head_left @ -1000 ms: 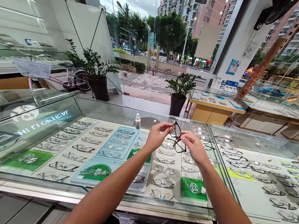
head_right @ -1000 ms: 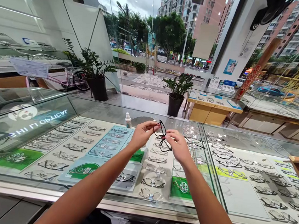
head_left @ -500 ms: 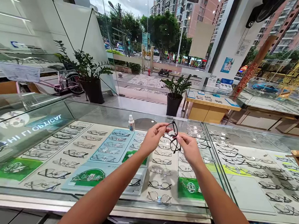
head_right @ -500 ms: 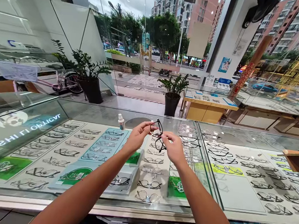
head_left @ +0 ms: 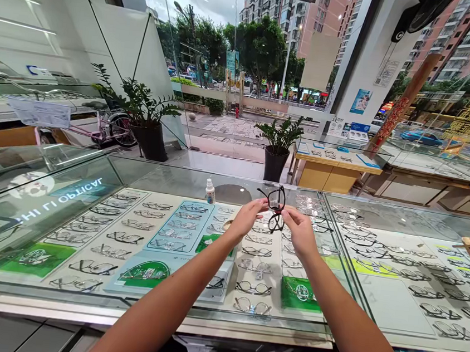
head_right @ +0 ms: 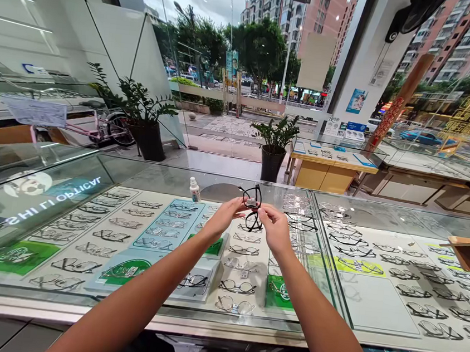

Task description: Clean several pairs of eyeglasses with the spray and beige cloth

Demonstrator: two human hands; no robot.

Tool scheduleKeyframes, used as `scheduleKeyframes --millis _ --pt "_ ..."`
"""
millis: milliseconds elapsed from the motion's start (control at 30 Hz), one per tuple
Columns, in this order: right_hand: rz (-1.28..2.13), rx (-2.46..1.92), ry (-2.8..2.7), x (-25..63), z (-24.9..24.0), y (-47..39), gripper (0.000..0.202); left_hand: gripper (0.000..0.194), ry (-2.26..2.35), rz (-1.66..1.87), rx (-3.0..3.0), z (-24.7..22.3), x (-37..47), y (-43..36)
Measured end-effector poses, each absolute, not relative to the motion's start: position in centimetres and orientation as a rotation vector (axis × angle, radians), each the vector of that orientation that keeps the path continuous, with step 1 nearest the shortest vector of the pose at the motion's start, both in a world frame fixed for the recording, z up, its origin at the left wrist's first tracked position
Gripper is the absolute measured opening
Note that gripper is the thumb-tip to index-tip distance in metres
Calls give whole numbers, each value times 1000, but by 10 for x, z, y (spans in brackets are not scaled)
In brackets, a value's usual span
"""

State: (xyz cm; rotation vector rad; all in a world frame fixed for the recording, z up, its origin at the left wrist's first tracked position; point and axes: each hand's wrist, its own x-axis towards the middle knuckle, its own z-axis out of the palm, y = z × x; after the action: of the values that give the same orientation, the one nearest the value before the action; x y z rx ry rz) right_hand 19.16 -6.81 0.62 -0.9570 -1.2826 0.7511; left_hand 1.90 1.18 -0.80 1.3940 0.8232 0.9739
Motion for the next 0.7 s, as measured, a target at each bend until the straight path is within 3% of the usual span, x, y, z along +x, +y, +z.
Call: scheduleKeyframes --millis 400,567,700 --pt "895 -1083 -1083 191 -11 -59 42 67 761 1065 1693 1 19 1" --pt "663 -1110 -1178 190 -11 -59 43 40 1034 1342 1752 6 21 -14" --pt "368 -1173 -1279 184 -13 -64 34 40 981 1233 1728 5 24 -20"
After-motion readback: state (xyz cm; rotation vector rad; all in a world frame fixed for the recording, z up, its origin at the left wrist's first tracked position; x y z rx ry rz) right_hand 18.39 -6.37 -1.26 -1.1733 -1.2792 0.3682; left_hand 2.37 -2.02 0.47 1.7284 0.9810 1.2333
